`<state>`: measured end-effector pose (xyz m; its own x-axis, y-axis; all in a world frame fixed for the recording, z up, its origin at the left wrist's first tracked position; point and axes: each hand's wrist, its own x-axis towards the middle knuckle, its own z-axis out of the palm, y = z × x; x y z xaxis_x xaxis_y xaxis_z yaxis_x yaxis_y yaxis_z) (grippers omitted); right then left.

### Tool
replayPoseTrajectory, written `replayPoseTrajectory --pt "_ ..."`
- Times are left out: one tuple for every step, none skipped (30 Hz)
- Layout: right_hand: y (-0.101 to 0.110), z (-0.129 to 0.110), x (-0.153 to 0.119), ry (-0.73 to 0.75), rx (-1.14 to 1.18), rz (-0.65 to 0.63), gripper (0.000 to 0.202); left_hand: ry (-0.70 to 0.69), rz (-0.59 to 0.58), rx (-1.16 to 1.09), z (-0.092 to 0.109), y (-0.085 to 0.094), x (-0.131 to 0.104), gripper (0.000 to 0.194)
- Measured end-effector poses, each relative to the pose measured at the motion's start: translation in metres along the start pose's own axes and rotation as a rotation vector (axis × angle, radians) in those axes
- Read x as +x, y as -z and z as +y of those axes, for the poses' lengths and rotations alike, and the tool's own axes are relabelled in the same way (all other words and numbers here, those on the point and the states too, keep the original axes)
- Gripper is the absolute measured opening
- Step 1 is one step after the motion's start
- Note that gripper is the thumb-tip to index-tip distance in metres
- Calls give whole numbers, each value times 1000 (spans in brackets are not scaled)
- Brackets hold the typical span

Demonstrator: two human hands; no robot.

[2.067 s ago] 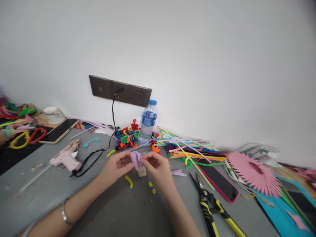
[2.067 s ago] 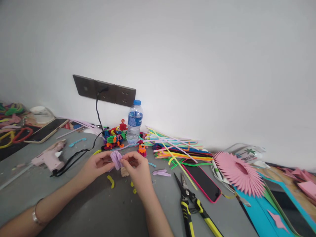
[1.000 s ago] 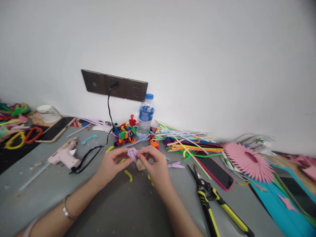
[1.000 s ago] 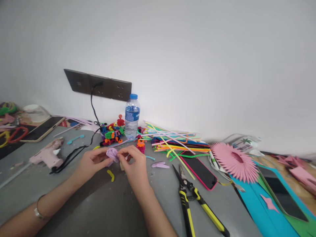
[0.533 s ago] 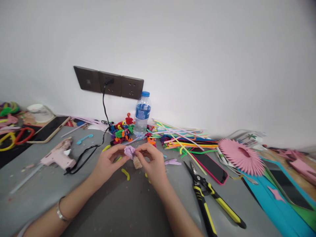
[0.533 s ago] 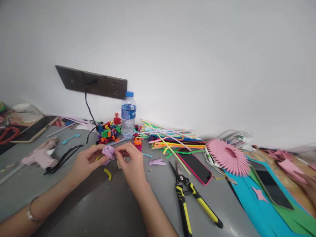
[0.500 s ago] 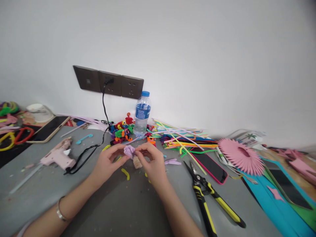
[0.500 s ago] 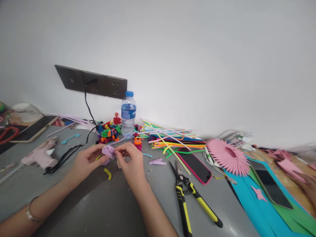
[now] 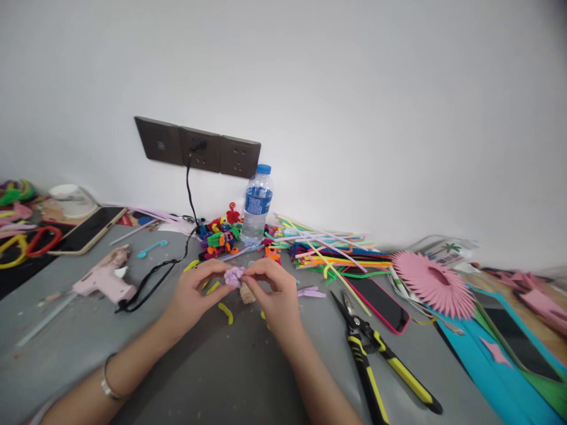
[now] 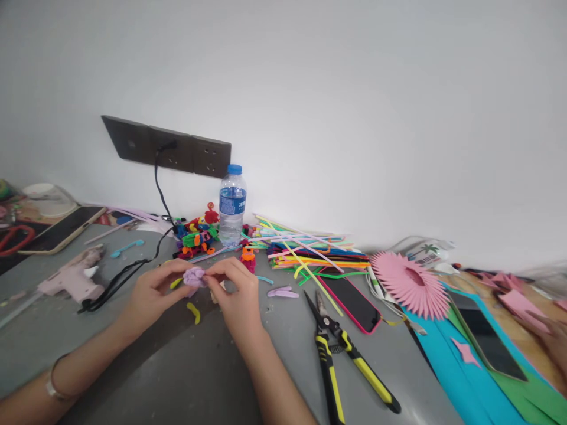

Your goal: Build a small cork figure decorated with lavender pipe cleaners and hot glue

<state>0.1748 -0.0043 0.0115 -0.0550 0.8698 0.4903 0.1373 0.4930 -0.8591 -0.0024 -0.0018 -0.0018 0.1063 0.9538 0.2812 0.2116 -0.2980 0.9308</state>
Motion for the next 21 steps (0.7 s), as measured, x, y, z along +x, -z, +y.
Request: replayPoseTrajectory --pt "0 0 0 2 2 -3 11 -7 0 13 0 1 0 18" --pt "1 1 0 0 4 -5 11 -7 -4 16 0 1 0 17" --pt "1 2 0 -8 7 -6 11 1 -6 11 0 1 0 17" --pt "1 2 0 -19 12 -4 11 13 -7 3 1 0 0 16" --pt "1 3 0 -34 18 -3 10 27 -6 -7 1 0 1 16" --pt "1 4 0 -49 25 -2 10 38 -4 -16 2 -1 1 16" --pt "1 5 0 -64 31 -2 10 49 -3 -24 3 -1 1 16" --pt "1 6 0 -78 37 -3 9 57 -1 -31 4 -2 2 16" --pt "0 6 0 -89 41 -3 9 65 1 -36 4 -2 2 16" --pt "0 7 0 -99 46 -5 9 71 4 -39 5 -2 2 16" --pt "0 7 0 -108 52 -5 8 76 7 -42 5 -3 2 16" --pt "0 7 0 -112 58 -3 8 81 10 -45 6 -3 2 16" --pt "0 7 0 -117 62 -4 8 84 13 -47 6 -3 2 16" --pt "0 7 0 -120 65 -6 8 87 14 -50 6 -3 2 16" --pt "0 6 0 -122 64 -7 8 92 14 -51 7 -3 2 16" --pt "0 6 0 -121 60 -7 8 96 15 -53 6 -3 2 16" --pt "0 6 1 -118 56 -7 8 100 18 -54 6 -3 2 16" --pt "0 5 1 -113 55 -9 8 105 20 -54 6 -3 2 16" --pt "0 5 1 -106 56 -8 8 109 23 -57 6 -4 2 17" --pt "1 5 1 -97 59 -7 9 113 24 -61 6 -4 1 17" --pt "1 6 0 -89 61 -8 9 118 24 -68 6 -4 1 17"
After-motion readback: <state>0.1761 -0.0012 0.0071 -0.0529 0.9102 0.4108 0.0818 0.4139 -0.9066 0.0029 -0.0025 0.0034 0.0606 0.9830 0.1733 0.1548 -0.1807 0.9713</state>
